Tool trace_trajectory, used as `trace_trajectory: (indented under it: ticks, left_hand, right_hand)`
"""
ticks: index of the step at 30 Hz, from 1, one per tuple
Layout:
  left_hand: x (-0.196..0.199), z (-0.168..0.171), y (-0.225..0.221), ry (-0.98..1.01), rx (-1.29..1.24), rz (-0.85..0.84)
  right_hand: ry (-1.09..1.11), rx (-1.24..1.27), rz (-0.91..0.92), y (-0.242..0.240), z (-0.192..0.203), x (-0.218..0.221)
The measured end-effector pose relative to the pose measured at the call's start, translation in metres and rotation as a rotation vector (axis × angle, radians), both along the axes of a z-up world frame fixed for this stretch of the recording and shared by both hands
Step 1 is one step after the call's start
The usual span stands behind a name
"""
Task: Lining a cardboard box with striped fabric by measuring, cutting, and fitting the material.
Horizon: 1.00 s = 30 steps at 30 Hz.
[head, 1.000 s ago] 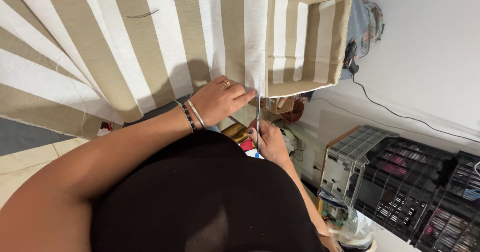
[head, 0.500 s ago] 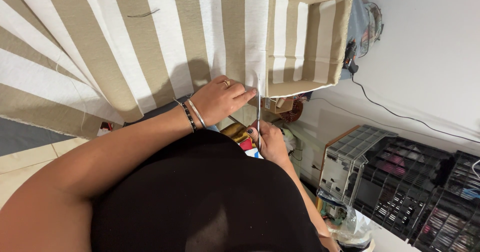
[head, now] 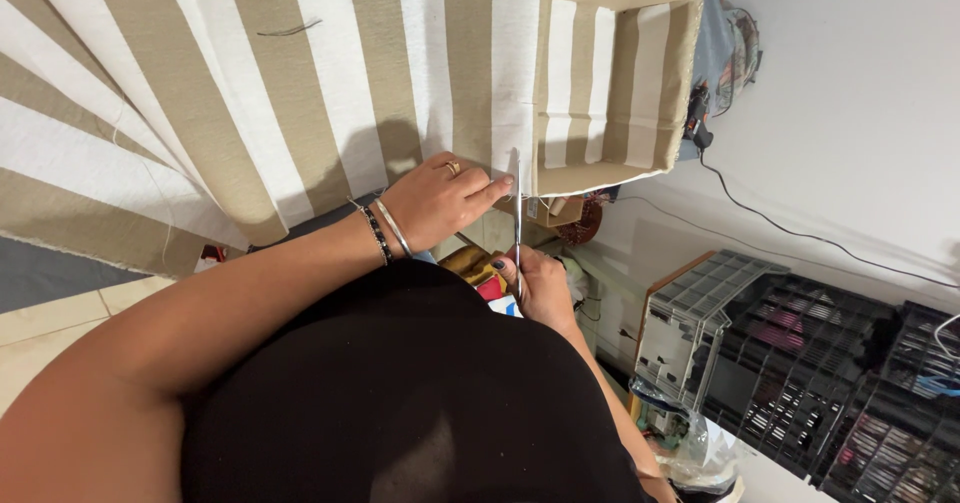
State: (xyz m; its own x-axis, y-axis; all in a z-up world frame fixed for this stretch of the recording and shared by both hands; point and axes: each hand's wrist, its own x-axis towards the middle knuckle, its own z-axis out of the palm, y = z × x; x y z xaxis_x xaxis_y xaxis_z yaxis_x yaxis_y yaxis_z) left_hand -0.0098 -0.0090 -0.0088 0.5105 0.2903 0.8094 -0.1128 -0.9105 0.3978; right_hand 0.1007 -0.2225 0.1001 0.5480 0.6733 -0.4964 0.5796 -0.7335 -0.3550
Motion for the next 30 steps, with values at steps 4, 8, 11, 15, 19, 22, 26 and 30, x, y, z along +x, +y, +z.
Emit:
trace_trajectory:
  ticks: [4,8,11,15,19,22,26,30]
  left_hand:
    - [0.001,0.0,0.0,-0.006,-0.008,-0.003]
    - [0.001,0.001,-0.001,-0.014,-0.014,0.014]
    - [0.001,0.001,0.001,-0.013,-0.019,0.008]
    - [0.0,-0.004,0.001,-0.003,-0.024,-0.006]
    - [0.001,-0.004,0.001,0.0,-0.01,-0.008]
    - [0.0,-0.003,0.0,0.001,-0.017,-0.027]
    - [-0.001,-0.004,0.0,0.006,-0.032,-0.042]
    - [0.0,-0.003,0.0,0.0,-0.036,-0.038]
  right_hand:
    - [-0.006,-0.003,-0.011,0.003,0.003,-0.004]
    - [0.001,-0.027,-0.063,0.001,0.003,-0.006]
    - [0.007,-0.035,-0.043,0.002,0.003,-0.003]
    - [0.043,-0.034,0.0,0.016,0.007,0.004]
    - [0.036,-0.031,0.074,0.046,0.017,0.009]
    - [0.036,-0.033,0.103,0.052,0.018,0.011]
    - [0.034,-0.026,0.101,0.045,0.014,0.014]
    - [0.025,-0.001,0.054,0.043,0.011,0.011]
